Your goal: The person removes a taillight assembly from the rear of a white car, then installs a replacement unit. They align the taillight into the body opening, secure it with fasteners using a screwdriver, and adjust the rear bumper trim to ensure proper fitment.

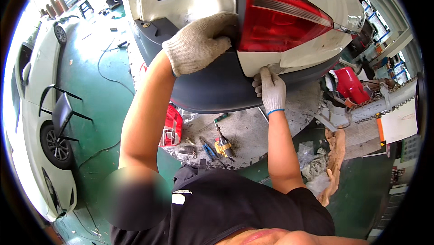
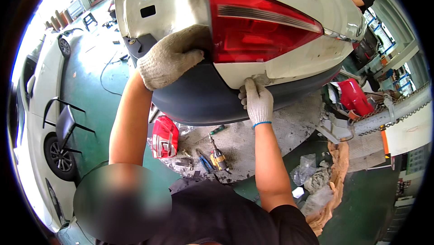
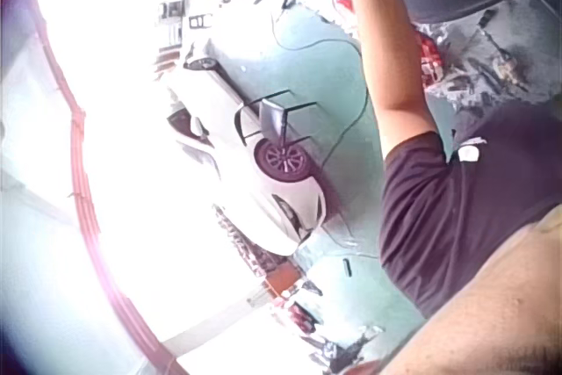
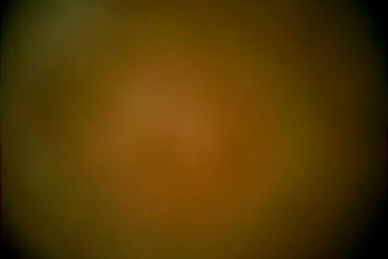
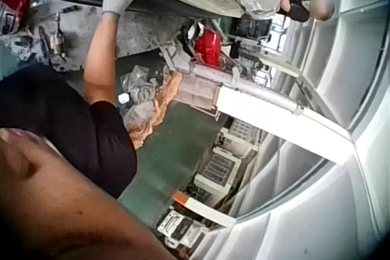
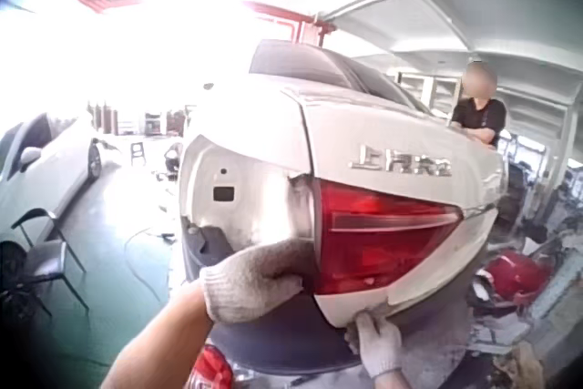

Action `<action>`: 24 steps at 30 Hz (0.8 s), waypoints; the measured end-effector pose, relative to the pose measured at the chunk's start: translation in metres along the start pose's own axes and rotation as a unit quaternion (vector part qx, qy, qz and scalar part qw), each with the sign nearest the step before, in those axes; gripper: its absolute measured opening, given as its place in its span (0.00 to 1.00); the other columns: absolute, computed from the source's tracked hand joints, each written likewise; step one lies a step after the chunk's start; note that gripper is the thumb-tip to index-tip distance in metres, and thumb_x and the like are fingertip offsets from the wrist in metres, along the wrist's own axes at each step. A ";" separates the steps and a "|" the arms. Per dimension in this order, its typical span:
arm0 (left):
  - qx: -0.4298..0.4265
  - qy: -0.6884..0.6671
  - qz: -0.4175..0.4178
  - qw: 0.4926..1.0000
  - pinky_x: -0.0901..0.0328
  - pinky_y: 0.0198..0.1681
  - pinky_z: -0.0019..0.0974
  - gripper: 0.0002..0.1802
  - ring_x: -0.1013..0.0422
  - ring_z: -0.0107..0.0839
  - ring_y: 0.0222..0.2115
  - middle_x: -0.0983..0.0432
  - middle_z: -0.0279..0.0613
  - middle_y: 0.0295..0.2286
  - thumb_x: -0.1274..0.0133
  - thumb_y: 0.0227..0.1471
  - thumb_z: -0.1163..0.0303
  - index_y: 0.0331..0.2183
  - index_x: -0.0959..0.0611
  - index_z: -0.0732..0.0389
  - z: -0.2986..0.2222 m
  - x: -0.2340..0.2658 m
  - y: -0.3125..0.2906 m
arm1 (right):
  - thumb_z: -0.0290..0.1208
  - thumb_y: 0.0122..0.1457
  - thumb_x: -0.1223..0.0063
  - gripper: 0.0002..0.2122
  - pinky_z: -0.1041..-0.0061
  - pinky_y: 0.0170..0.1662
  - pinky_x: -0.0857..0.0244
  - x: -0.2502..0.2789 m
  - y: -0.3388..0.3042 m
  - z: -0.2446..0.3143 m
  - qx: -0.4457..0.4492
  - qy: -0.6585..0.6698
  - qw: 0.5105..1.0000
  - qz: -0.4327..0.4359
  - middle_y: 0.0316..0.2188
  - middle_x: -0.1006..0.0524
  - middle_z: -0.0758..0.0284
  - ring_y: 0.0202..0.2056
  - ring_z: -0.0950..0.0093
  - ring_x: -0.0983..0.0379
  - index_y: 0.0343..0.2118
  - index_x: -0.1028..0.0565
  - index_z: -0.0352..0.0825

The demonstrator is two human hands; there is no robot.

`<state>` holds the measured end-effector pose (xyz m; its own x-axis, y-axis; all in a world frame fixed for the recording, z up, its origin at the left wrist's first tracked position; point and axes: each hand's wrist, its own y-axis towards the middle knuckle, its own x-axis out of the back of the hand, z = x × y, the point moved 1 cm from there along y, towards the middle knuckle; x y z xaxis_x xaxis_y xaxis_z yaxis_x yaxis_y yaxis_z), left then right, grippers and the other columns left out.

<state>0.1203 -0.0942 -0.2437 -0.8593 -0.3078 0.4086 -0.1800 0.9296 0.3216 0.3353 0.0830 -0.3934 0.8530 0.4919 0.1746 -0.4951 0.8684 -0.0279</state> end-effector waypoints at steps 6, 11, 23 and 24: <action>-0.093 -0.280 -0.145 0.944 0.30 0.62 0.39 0.30 0.24 0.35 0.55 0.18 0.49 0.52 0.50 0.65 0.81 0.67 0.29 0.67 0.028 -0.001 -0.008 | 0.50 0.73 0.41 0.21 0.78 0.24 0.35 -0.006 -0.003 -0.008 0.007 -0.056 0.997 -0.057 0.24 0.20 0.69 0.20 0.82 0.29 0.36 0.18 0.31; -0.181 -0.359 -0.263 0.877 0.32 0.61 0.38 0.28 0.24 0.34 0.54 0.19 0.49 0.51 0.51 0.66 0.81 0.66 0.31 0.67 0.029 -0.013 -0.045 | 0.46 0.74 0.42 0.17 0.78 0.24 0.38 -0.012 -0.007 -0.020 0.022 -0.055 0.994 -0.097 0.24 0.23 0.71 0.21 0.83 0.32 0.37 0.19 0.33; -0.151 -0.027 -0.203 0.967 0.30 0.58 0.53 0.22 0.23 0.58 0.51 0.19 0.56 0.49 0.34 0.55 0.72 0.51 0.17 0.66 0.154 -0.076 -0.184 | 0.41 0.74 0.41 0.12 0.80 0.25 0.46 -0.022 -0.014 -0.021 0.049 -0.095 0.985 -0.136 0.23 0.28 0.77 0.22 0.87 0.38 0.41 0.18 0.36; -0.111 -0.061 -0.198 0.972 0.30 0.56 0.50 0.22 0.22 0.56 0.50 0.19 0.56 0.47 0.34 0.56 0.72 0.52 0.17 0.66 0.159 -0.083 -0.196 | 0.41 0.74 0.41 0.12 0.79 0.26 0.44 -0.018 -0.010 -0.025 0.052 -0.090 0.986 -0.132 0.24 0.27 0.76 0.23 0.86 0.37 0.41 0.19 0.35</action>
<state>0.1507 -0.2184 -0.4769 -0.7961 -0.5941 0.1153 -0.4122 0.6718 0.6154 0.3288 0.0673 -0.4211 0.9161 0.2217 0.3341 -0.2815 0.9490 0.1420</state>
